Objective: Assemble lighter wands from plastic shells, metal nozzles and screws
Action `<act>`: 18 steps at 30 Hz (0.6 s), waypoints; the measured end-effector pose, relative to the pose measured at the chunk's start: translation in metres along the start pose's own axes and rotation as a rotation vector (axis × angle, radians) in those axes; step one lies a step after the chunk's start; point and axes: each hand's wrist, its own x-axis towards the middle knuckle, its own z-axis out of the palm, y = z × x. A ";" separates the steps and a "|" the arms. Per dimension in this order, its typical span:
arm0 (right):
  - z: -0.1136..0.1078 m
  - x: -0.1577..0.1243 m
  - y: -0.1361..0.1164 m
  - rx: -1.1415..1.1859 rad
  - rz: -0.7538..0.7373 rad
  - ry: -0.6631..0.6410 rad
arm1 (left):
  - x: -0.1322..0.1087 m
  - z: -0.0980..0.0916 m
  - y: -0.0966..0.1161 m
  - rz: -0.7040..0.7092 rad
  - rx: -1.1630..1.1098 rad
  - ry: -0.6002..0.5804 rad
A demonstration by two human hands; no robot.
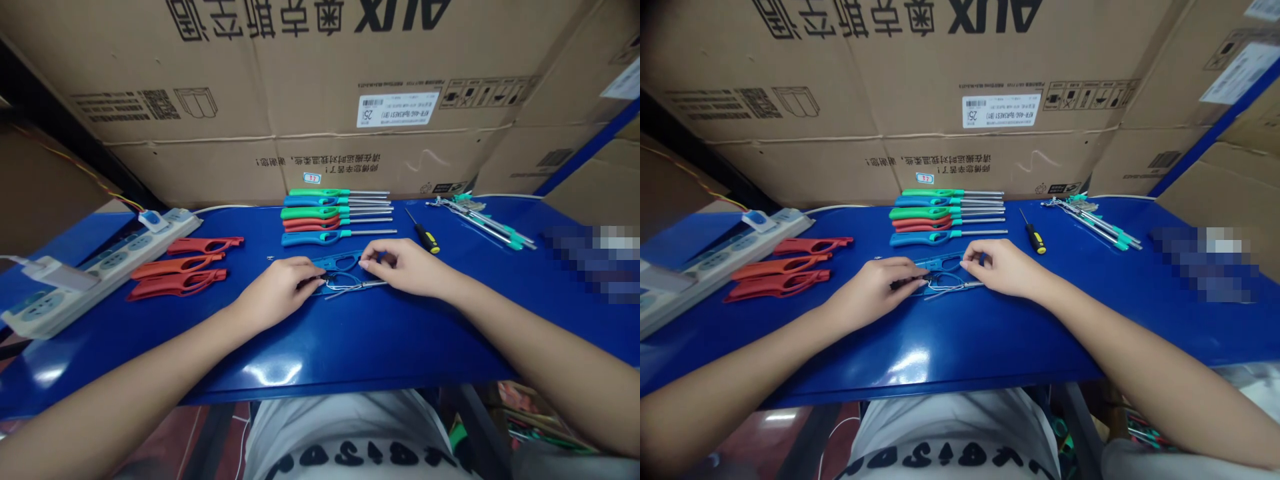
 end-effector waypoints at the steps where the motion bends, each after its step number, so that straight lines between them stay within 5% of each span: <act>1: 0.000 -0.001 0.000 0.000 -0.040 0.004 | 0.000 -0.001 0.000 -0.004 0.002 0.001; 7: 0.006 -0.005 -0.002 -0.134 -0.369 -0.175 | 0.000 -0.004 0.003 -0.014 0.028 0.004; 18: 0.007 -0.004 0.000 -0.167 -0.356 -0.186 | -0.002 -0.001 0.003 0.003 -0.040 0.002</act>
